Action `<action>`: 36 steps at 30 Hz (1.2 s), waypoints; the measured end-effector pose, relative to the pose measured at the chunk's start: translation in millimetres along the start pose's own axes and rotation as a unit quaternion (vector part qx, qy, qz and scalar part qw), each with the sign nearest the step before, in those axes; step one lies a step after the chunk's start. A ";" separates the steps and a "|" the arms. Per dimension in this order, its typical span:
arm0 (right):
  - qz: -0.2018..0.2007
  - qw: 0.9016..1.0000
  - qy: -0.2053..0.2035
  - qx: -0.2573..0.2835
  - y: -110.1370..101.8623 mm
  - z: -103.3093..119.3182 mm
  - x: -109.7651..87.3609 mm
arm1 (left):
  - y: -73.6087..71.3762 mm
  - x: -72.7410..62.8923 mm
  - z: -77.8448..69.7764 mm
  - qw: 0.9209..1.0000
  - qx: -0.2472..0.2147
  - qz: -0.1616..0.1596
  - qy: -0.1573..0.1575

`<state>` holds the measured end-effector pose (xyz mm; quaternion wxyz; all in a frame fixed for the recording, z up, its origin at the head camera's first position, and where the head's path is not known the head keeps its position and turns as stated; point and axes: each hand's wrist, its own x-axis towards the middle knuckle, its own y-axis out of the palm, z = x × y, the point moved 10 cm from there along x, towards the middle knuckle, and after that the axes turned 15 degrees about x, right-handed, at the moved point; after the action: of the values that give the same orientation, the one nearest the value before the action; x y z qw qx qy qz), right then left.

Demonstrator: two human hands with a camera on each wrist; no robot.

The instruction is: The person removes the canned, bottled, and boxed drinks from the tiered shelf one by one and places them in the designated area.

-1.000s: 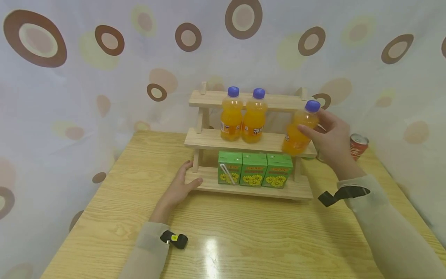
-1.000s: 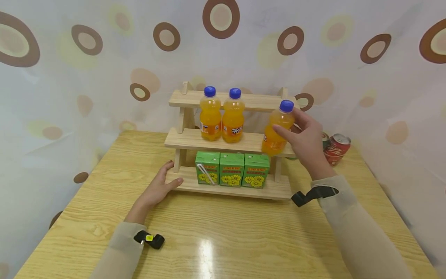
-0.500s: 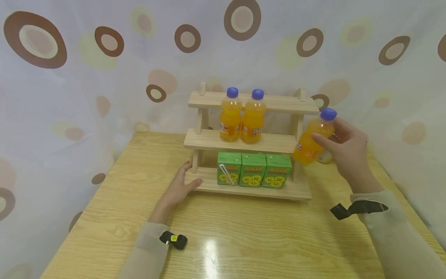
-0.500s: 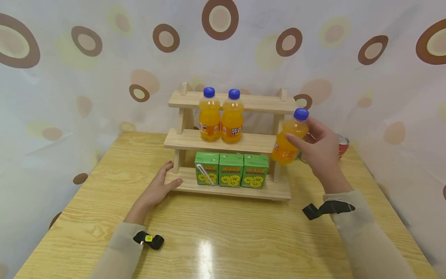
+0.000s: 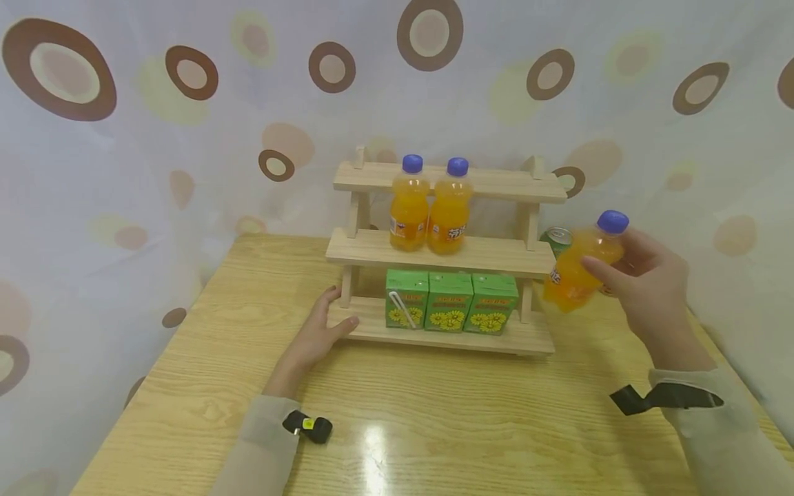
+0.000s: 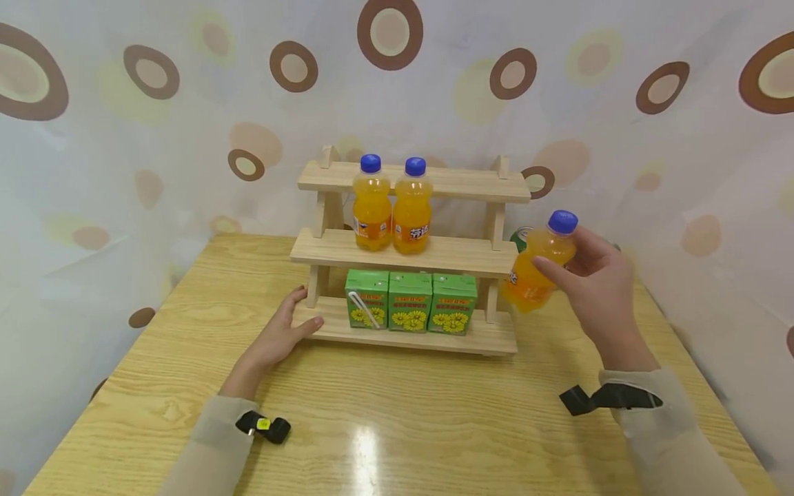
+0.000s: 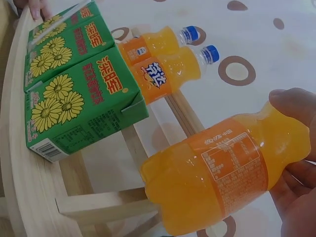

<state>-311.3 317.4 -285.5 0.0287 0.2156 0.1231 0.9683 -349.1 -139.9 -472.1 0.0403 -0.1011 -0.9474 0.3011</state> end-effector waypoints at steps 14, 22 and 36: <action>-0.026 0.999 0.015 -0.011 -34.7 -12.4 -10.3 | -1.4 3.5 0.6 1.000 0.007 -0.003 0.010; -0.041 0.997 0.009 -0.059 -50.9 -37.9 -4.2 | -1.1 5.0 4.6 1.000 0.014 -0.007 0.007; -0.055 0.982 0.022 -0.181 -64.5 -73.0 12.9 | -0.3 4.1 3.3 1.000 0.008 -0.006 0.011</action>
<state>-353.8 364.7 -360.4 0.1182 0.1787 -0.0415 0.9759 -353.6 -141.2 -474.4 0.0537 -0.0984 -0.9450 0.3072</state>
